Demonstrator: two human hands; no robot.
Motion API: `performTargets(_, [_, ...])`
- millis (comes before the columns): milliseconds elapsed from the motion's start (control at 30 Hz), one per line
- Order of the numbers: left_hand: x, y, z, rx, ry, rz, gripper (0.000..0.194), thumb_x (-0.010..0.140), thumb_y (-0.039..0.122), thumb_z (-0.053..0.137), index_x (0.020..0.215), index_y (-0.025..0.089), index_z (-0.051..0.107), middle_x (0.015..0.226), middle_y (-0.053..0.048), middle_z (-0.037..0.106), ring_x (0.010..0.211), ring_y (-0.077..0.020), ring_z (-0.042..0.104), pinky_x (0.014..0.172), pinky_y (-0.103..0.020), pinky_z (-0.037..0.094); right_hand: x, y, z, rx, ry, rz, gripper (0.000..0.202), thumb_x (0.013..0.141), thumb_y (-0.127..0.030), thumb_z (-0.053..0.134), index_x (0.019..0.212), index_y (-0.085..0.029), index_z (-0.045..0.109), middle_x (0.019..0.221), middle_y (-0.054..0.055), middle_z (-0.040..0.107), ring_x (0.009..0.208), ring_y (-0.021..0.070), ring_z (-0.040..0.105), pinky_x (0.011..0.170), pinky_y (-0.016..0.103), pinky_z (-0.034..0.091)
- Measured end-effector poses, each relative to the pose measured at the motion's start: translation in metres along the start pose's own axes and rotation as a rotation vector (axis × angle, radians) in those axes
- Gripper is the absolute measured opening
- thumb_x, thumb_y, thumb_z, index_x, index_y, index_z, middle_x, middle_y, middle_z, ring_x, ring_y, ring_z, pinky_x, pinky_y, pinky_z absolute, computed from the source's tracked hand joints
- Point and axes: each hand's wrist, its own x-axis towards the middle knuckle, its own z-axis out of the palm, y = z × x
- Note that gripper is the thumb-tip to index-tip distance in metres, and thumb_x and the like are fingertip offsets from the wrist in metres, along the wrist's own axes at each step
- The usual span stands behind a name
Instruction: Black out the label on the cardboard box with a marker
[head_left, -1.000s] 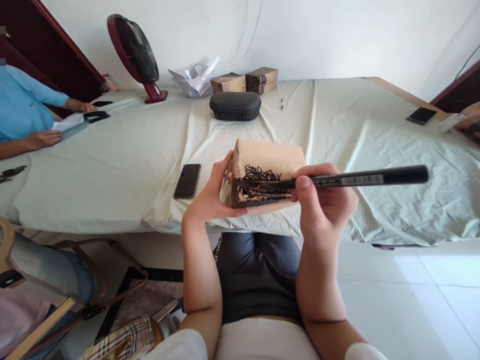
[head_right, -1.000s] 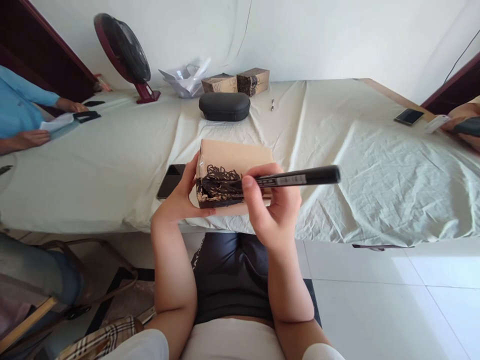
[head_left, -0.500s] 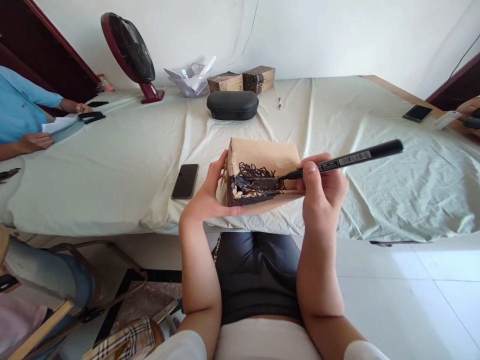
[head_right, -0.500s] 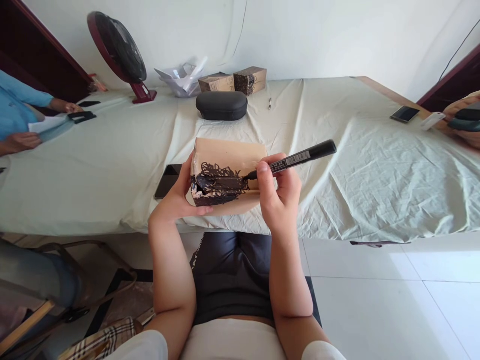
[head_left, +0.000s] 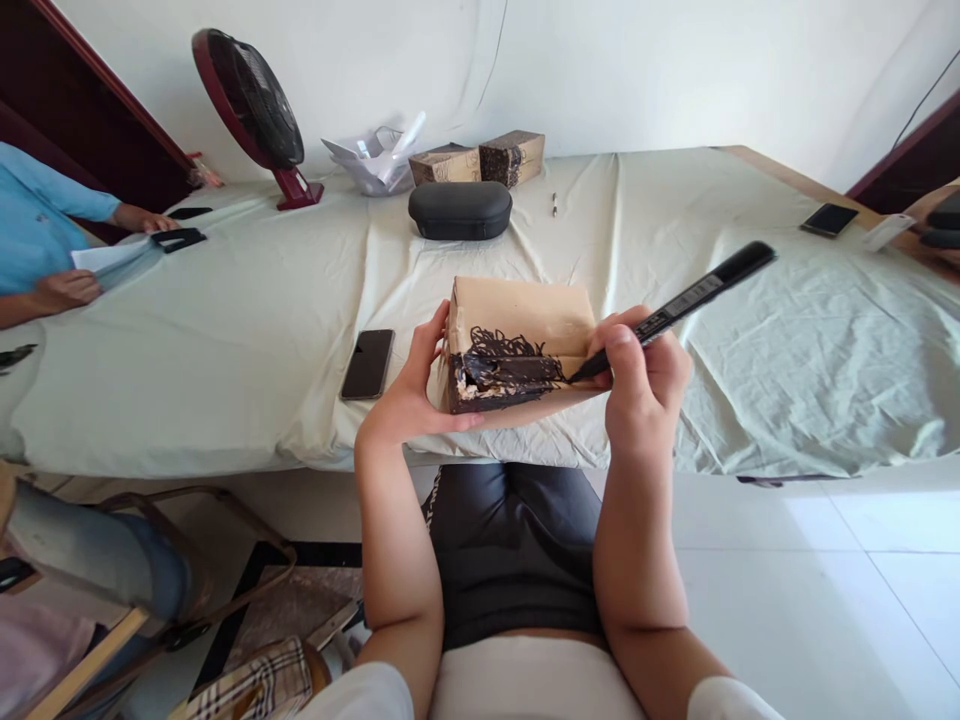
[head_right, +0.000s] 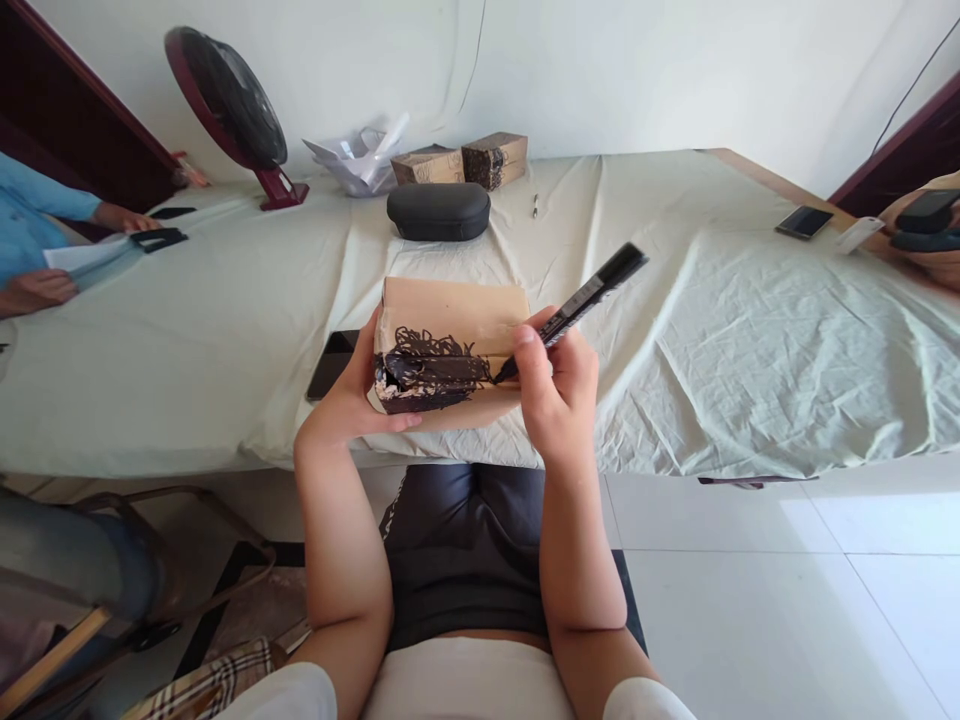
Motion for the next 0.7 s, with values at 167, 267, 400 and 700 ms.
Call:
performTargets(167, [0.001, -0.005, 0.000, -0.020, 0.021, -0.021, 0.140, 0.073, 0.059, 0.100, 0.179, 0.038, 0.010, 0.182, -0.017, 0.027, 0.168, -0.0468, 0.032, 0.133, -0.064, 0.040, 0.003, 0.002, 0.005, 0.207, 0.162, -0.065, 0.033, 0.108, -0.057, 0.063, 0.090, -0.030, 0.063, 0.075, -0.001, 0.055, 0.061, 0.0169, 0.057, 0.058, 0.035, 0.045])
performTargets(267, [0.000, -0.011, 0.000, -0.067, 0.050, -0.049, 0.136, 0.076, 0.061, 0.098, 0.179, 0.041, 0.011, 0.183, -0.015, 0.026, 0.166, -0.0454, 0.037, 0.131, -0.063, 0.044, 0.008, 0.005, -0.001, 0.230, 0.180, -0.072, 0.028, 0.107, -0.056, 0.066, 0.093, -0.032, 0.065, 0.062, -0.006, 0.043, 0.047, 0.0150, 0.046, 0.051, 0.034, 0.040])
performTargets(400, [-0.002, -0.024, -0.001, -0.082, 0.120, -0.078, 0.133, 0.078, 0.064, 0.095, 0.178, 0.041, 0.011, 0.183, -0.015, 0.028, 0.163, -0.0442, 0.042, 0.128, -0.063, 0.048, 0.017, 0.015, -0.022, 0.233, 0.149, 0.030, 0.010, 0.099, -0.038, 0.077, 0.100, -0.033, 0.068, 0.063, -0.006, 0.057, 0.048, 0.0147, 0.050, 0.050, 0.033, 0.042])
performTargets(700, [-0.005, -0.058, -0.002, -0.176, 0.344, -0.155, 0.131, 0.072, 0.066, 0.098, 0.174, 0.043, 0.020, 0.180, -0.013, 0.034, 0.163, -0.0407, 0.043, 0.133, -0.064, 0.040, 0.024, 0.076, -0.064, 0.233, -0.279, 0.393, 0.051, 0.091, -0.025, 0.071, 0.140, -0.039, 0.071, 0.142, 0.002, 0.078, 0.085, 0.0165, 0.078, 0.074, 0.034, 0.063])
